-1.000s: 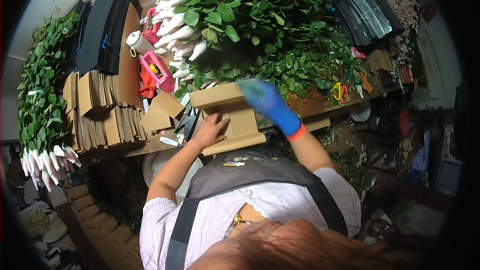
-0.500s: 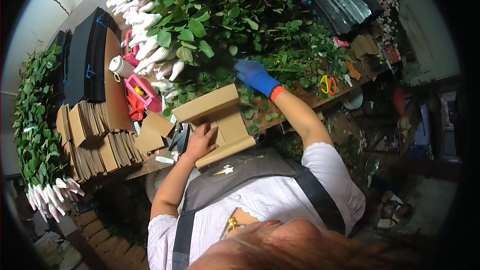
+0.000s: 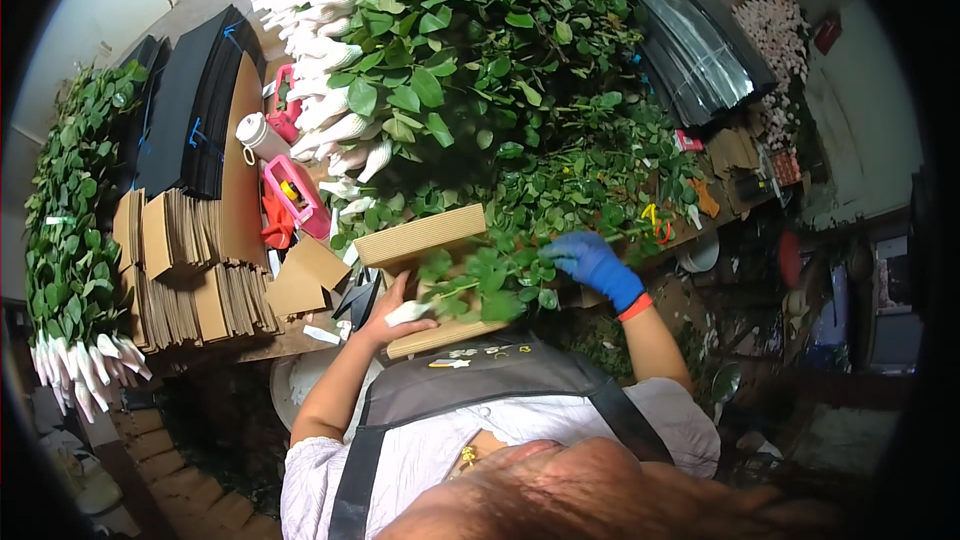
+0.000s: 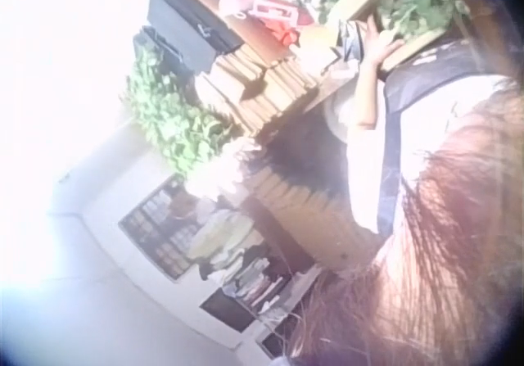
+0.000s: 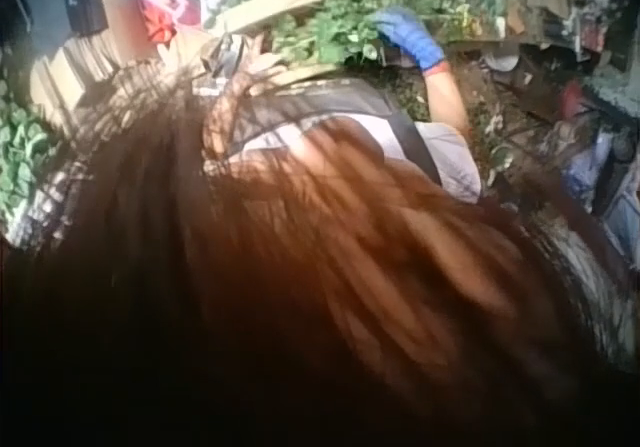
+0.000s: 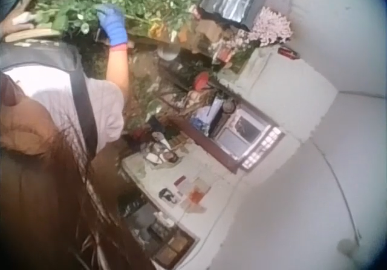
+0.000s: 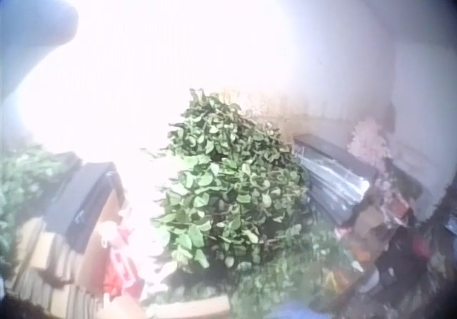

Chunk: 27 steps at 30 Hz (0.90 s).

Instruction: The person places pink roses into a small cardboard box, folds the flaps to close it, and applies tape from a dispenser to seal the package.

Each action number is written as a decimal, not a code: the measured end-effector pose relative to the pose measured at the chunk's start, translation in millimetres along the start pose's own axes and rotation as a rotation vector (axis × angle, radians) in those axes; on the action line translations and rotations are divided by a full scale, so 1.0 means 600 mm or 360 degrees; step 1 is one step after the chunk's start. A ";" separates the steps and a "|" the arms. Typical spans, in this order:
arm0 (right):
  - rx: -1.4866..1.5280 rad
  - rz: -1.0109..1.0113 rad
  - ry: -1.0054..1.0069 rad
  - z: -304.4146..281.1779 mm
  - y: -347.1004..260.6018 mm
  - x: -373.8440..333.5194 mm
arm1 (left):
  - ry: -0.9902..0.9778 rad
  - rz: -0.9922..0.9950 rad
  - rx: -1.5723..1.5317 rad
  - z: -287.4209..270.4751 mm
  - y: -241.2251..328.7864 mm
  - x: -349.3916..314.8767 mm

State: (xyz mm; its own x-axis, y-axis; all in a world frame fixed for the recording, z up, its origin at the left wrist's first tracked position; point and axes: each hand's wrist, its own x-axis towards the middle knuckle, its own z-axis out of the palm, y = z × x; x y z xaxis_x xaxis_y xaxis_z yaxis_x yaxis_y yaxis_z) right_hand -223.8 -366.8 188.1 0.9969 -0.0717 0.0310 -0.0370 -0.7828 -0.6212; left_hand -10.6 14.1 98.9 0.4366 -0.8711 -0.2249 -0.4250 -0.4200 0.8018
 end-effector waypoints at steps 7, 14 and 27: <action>-0.1020 0.0328 -0.0908 0.027 0.038 0.036 | -0.0004 0.0345 0.0213 0.020 -0.021 0.006; -0.0978 -0.0527 0.1382 -0.139 -0.072 0.418 | -0.0193 0.0308 0.0330 0.000 0.001 0.012; -0.0533 -0.1043 0.1214 -0.131 -0.170 0.287 | -0.0220 0.0278 0.0316 0.017 -0.011 0.016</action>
State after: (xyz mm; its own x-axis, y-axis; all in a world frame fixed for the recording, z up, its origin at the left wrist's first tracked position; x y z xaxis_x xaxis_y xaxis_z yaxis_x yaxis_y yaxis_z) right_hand -53.6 -347.8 318.2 0.5263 0.1480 0.8373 0.3592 -0.9312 -0.0611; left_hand -11.8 5.9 85.6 0.2367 -0.9553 -0.1772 -0.6371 -0.2903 0.7141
